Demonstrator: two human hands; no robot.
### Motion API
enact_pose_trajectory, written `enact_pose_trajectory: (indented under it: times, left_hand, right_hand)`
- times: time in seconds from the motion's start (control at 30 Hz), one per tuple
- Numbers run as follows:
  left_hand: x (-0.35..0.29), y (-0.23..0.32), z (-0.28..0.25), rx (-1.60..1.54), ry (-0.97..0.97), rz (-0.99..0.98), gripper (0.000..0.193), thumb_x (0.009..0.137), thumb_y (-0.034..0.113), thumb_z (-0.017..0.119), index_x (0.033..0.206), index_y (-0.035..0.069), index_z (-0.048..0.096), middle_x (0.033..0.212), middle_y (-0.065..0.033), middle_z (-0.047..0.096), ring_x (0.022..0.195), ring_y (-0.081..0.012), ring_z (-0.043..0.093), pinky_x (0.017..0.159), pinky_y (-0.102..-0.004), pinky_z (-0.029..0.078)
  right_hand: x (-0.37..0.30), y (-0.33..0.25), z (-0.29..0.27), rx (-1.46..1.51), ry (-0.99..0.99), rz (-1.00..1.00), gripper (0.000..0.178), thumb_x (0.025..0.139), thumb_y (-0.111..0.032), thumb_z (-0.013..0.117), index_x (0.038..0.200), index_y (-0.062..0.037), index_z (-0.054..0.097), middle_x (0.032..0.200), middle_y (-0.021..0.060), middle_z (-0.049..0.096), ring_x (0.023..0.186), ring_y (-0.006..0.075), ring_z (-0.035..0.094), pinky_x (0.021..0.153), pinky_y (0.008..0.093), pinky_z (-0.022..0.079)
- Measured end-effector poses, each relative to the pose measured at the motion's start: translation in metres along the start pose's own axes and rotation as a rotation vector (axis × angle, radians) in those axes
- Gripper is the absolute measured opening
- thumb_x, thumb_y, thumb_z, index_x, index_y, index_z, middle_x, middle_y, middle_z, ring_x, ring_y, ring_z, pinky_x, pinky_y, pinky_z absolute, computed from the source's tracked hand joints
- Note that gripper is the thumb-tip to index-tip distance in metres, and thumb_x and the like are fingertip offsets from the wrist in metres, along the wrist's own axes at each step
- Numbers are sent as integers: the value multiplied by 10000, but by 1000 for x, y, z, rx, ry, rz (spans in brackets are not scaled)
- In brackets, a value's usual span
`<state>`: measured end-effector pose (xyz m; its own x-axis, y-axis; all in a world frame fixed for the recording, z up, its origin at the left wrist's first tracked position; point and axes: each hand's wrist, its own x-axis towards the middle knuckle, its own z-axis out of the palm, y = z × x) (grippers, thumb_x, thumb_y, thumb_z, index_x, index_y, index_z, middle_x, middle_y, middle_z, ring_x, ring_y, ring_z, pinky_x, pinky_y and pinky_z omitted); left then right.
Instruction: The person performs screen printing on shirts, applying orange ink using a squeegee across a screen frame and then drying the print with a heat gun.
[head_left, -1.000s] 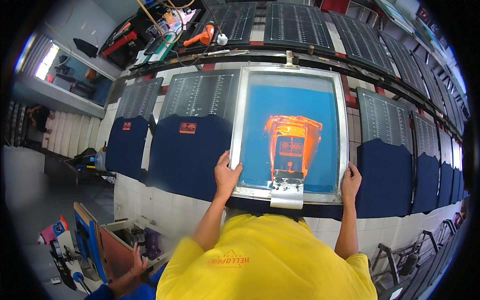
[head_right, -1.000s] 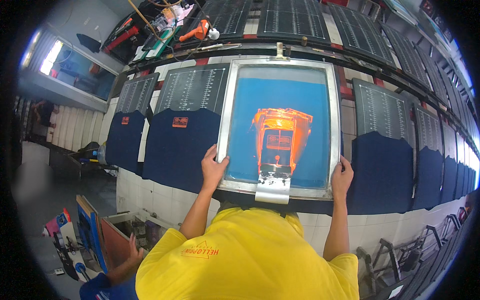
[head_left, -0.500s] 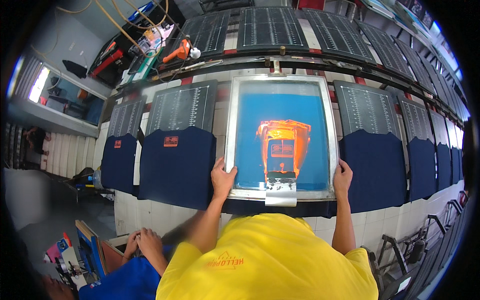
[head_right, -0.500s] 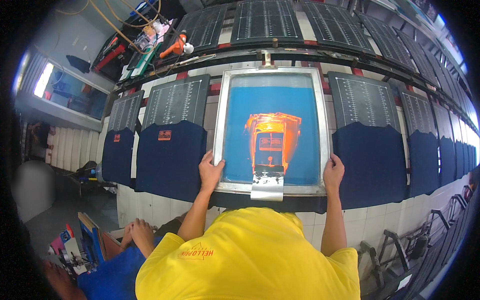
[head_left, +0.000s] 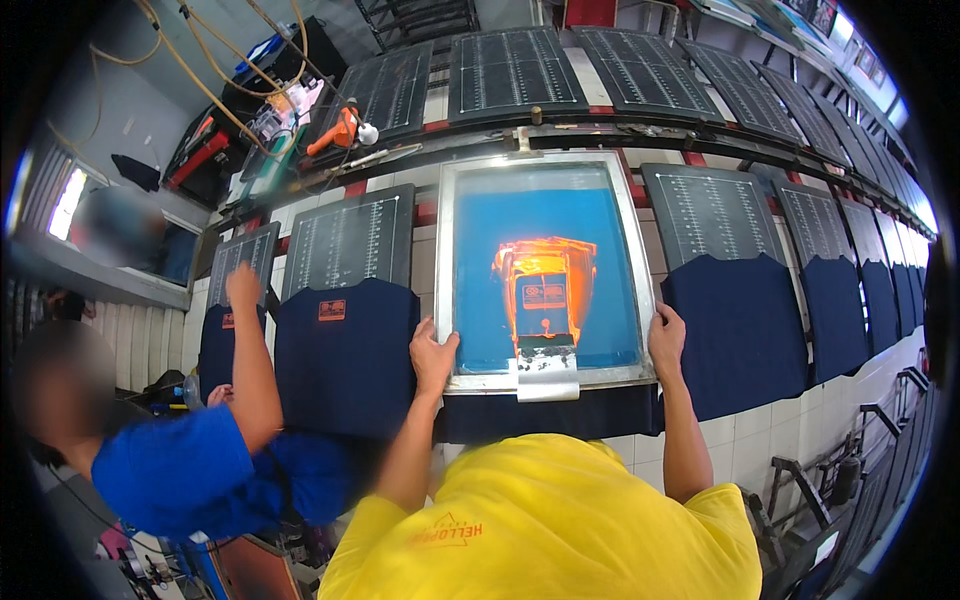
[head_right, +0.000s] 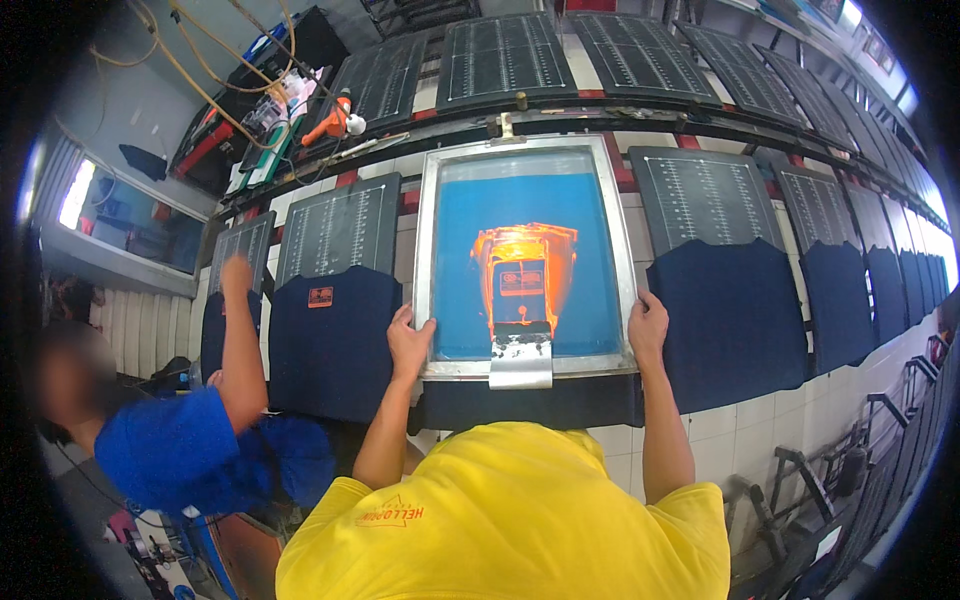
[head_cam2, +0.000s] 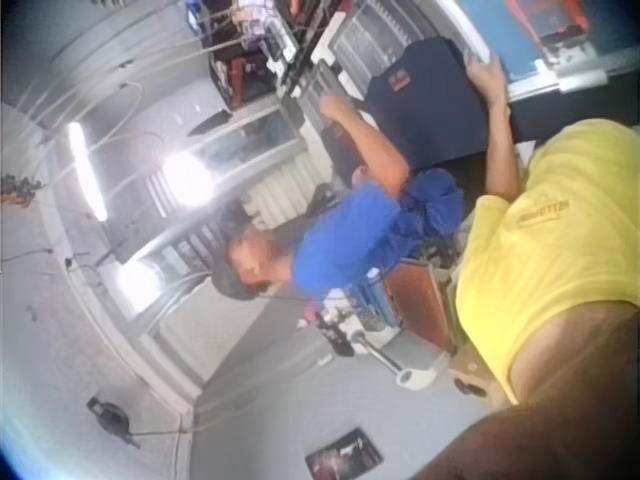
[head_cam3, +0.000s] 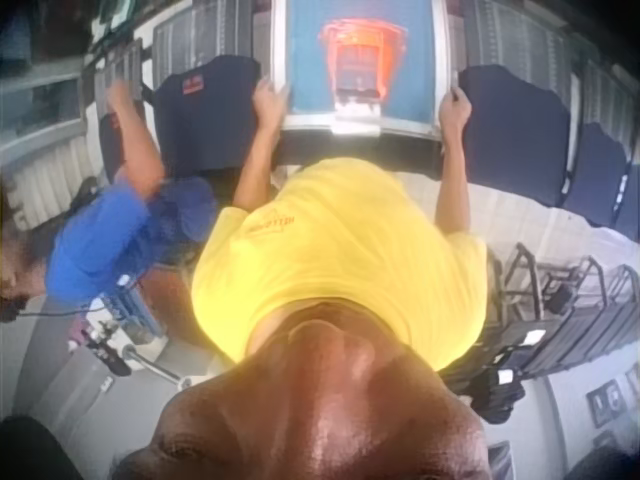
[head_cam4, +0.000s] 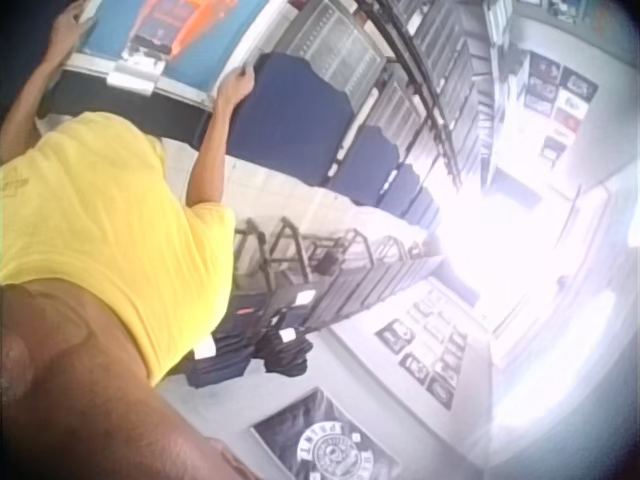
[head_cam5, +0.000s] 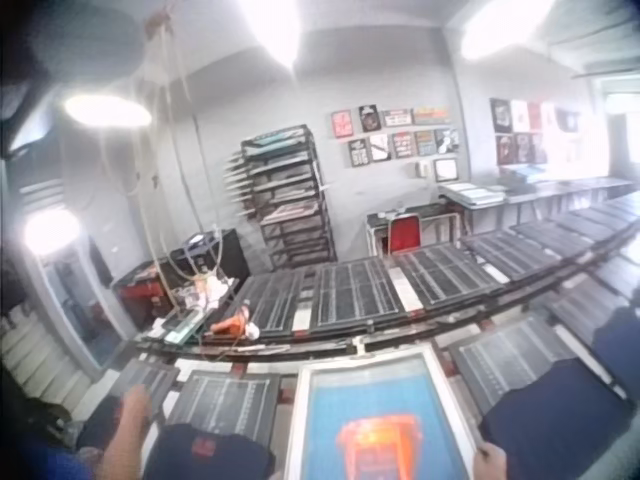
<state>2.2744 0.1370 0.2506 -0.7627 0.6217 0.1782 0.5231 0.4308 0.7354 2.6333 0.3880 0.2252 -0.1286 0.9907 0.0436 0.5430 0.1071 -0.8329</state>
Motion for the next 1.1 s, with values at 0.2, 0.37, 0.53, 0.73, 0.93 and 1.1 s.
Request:
enact_pose_trajectory:
  times: [0.2,0.37,0.53,0.73,0.93,1.1]
  left_hand:
    - [3,0,2,16,-12,-17,417,749,154,762,1105,-54,696,1206,-218,670,1124,-364,639,980,-389,484]
    - [2,3,5,15,-39,-25,452,750,169,758,1115,-85,678,1244,-248,644,1154,-384,621,1008,-399,473]
    - [1,0,6,-3,-45,-51,480,750,175,760,1124,-110,661,1261,-272,627,1161,-397,615,1019,-406,470]
    - [0,8,1,-33,-46,-82,437,750,158,769,1106,-80,682,1245,-243,645,1131,-391,629,991,-406,480]
    - [-1,6,2,13,-56,-59,399,753,144,771,1070,-86,693,1235,-249,652,1126,-394,632,985,-407,477]
    - [-1,0,12,22,-32,-46,400,776,160,749,1095,-73,686,1219,-258,648,1131,-412,619,985,-420,475]
  right_hand:
    - [7,0,3,-34,7,-27,301,906,-81,546,1138,52,684,1076,251,706,1041,379,678,928,409,504]
    - [19,9,2,-93,50,-109,306,906,-59,529,1142,50,689,1013,229,729,947,323,712,868,364,525]
    - [22,7,5,-78,42,-71,287,895,-71,555,1115,46,699,1044,241,716,998,358,692,895,391,514]
    - [21,3,9,-21,43,-42,258,883,-77,585,1072,52,705,1006,240,715,961,367,692,862,396,515]
    - [18,9,16,-34,82,-116,237,895,-85,591,1047,54,707,952,234,710,911,353,693,825,388,518]
    - [17,6,17,-65,111,-150,226,905,-88,589,1043,53,700,932,226,701,867,373,678,799,411,514]
